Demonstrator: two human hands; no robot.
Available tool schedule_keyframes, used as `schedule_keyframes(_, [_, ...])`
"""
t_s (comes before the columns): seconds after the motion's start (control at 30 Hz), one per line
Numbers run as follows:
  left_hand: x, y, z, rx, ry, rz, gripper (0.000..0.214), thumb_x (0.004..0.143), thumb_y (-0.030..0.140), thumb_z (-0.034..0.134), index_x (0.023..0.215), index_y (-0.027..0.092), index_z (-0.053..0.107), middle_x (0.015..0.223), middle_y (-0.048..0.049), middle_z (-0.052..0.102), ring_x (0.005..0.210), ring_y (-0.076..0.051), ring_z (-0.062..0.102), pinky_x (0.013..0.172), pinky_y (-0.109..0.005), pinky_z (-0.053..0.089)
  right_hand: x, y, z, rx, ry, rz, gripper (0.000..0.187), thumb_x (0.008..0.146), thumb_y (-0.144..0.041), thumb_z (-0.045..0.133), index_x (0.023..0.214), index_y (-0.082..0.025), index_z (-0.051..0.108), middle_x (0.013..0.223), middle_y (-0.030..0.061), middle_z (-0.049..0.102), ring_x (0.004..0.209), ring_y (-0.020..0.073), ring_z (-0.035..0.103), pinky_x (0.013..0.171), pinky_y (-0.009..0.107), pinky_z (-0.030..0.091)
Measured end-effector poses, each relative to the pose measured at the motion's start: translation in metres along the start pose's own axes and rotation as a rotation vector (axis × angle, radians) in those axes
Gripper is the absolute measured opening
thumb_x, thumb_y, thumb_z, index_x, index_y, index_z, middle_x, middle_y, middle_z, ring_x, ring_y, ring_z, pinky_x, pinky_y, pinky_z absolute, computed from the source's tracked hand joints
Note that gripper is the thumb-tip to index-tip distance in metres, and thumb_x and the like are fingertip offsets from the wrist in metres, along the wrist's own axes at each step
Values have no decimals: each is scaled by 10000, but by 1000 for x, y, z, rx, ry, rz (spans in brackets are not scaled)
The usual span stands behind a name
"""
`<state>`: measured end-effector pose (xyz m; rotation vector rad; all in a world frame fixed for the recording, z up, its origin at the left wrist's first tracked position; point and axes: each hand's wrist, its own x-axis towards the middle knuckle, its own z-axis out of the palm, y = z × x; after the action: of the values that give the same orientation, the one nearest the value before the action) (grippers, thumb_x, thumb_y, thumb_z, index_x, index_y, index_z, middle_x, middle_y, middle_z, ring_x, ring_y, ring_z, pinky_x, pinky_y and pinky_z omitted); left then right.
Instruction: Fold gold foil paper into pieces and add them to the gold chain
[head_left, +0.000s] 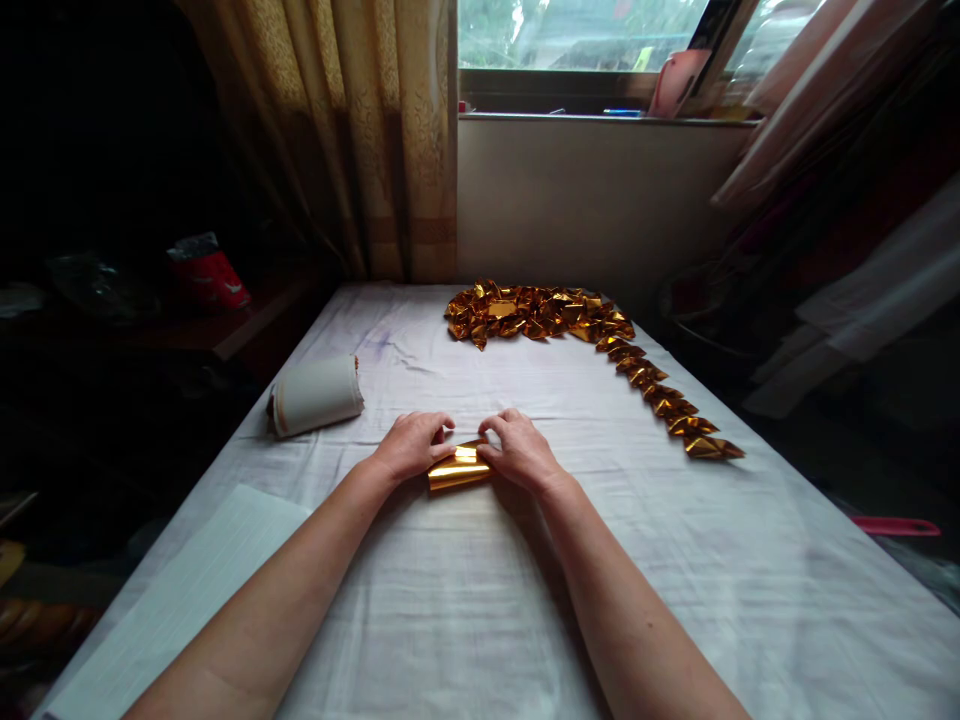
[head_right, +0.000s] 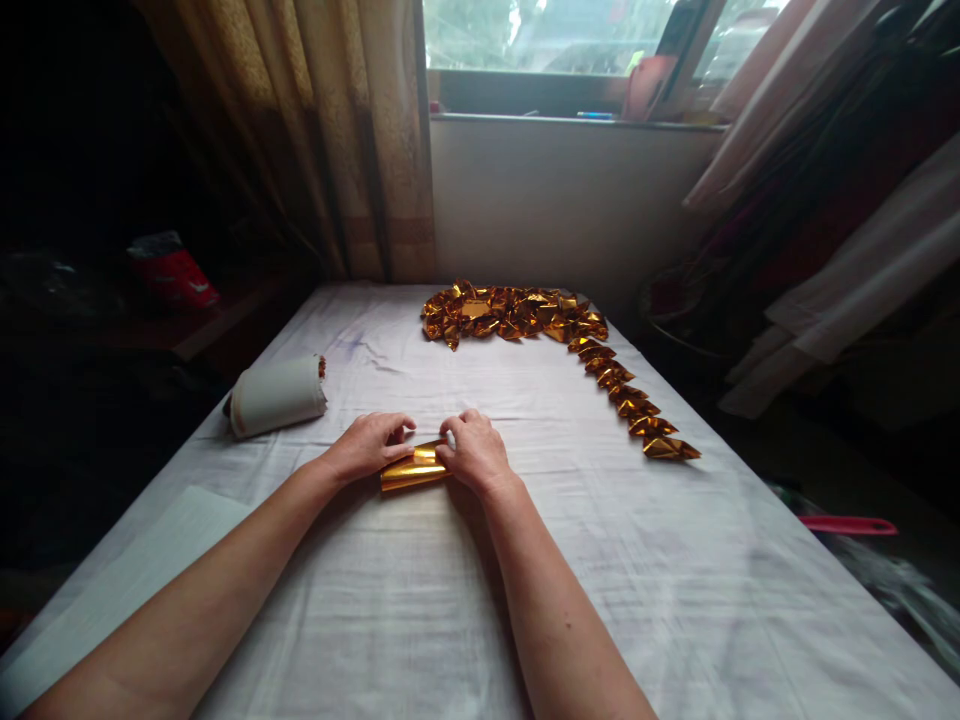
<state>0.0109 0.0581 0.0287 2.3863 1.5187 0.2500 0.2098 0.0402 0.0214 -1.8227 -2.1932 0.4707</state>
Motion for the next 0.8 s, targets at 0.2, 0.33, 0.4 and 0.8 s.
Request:
schedule_keyframes(0.2, [-6, 11, 2, 74, 23, -123, 381, 701, 590, 706, 832, 235, 661, 852, -35, 700, 837, -230, 635, 712, -303, 430, -1, -1, -1, 2, -2, -12, 137, 828, -275, 648, 957, -249, 687, 1067, 60, 592, 1045, 221, 529, 840, 301, 409])
schedule_keyframes(0.33, [-8, 18, 4, 98, 43, -155, 347, 670, 539, 753, 809, 236, 662, 871, -49, 674, 908, -257, 620, 770, -327, 444, 0, 1, -1, 9, -14, -26, 197, 814, -274, 666, 1010, -269, 685, 1088, 57, 580, 1059, 221, 523, 845, 300, 408])
schedule_keyframes(0.4, [-9, 19, 5, 93, 49, -161, 346, 677, 513, 760, 873, 244, 666, 897, -49, 670, 931, -258, 614, 797, -336, 445, 0, 0, -2, 10, -36, -46, 223, 809, -261, 669, 1029, -282, 686, 1094, 53, 576, 1062, 220, 524, 851, 299, 406])
schedule_keyframes(0.8, [-19, 19, 17, -20, 88, -49, 101, 790, 300, 659, 876, 249, 648, 921, -14, 686, 926, -210, 603, 852, -339, 433, 0, 2, -5, -15, -71, -75, 274, 772, -217, 651, 1044, -245, 671, 1111, 66, 608, 1059, 217, 553, 825, 279, 424])
